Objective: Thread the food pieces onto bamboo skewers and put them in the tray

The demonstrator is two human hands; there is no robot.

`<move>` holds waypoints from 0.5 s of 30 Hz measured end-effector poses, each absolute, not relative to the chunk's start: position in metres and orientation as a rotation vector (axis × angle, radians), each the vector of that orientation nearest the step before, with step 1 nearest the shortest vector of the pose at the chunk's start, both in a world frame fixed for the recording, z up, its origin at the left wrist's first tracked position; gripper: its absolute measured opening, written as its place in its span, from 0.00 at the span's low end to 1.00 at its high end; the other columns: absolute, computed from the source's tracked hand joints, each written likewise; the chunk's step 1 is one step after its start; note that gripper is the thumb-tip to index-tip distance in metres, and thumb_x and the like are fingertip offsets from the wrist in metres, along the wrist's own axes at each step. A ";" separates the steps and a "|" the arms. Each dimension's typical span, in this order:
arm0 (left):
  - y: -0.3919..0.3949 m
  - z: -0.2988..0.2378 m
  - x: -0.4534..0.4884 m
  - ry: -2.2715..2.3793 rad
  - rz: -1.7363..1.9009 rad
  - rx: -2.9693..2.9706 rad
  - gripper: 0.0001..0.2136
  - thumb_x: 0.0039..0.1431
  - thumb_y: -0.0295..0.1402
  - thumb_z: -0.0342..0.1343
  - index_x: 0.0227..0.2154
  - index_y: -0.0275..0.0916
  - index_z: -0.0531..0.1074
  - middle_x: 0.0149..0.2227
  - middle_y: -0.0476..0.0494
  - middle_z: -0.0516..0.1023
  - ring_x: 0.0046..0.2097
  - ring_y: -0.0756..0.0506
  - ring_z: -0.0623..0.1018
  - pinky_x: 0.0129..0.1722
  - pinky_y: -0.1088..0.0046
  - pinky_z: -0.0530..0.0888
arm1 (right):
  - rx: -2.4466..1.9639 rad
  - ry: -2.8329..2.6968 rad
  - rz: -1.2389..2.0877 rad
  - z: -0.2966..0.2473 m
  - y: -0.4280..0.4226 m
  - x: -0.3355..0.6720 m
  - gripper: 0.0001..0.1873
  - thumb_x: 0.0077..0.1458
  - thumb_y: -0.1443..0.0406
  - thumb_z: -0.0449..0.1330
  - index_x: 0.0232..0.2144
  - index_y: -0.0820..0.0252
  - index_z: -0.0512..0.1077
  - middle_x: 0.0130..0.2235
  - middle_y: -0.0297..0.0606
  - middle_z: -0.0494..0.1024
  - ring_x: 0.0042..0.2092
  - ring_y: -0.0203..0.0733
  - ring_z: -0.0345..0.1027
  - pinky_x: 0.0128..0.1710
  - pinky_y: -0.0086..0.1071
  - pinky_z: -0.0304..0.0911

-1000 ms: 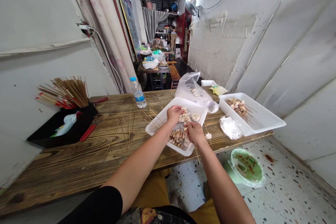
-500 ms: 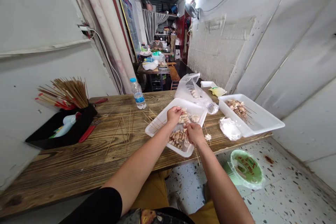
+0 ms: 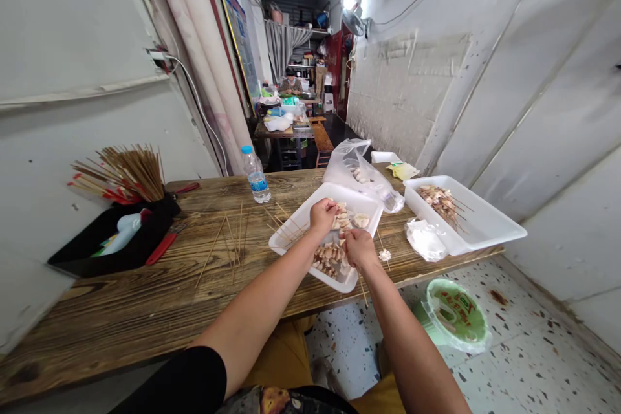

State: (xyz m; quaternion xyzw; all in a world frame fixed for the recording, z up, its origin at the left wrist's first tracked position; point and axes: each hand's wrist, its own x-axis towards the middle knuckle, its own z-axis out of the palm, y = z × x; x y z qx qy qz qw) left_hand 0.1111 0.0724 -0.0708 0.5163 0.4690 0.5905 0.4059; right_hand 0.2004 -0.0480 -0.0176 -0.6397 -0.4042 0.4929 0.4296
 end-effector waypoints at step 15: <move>0.066 -0.061 0.113 1.107 1.478 1.223 0.05 0.50 0.22 0.57 0.25 0.38 0.73 0.25 0.49 0.77 0.31 0.48 0.78 0.36 0.73 0.74 | -1.619 -1.048 1.167 -0.025 -0.043 0.201 0.09 0.58 0.65 0.51 0.28 0.60 0.69 0.13 0.23 0.60 0.10 0.28 0.42 0.10 0.26 0.39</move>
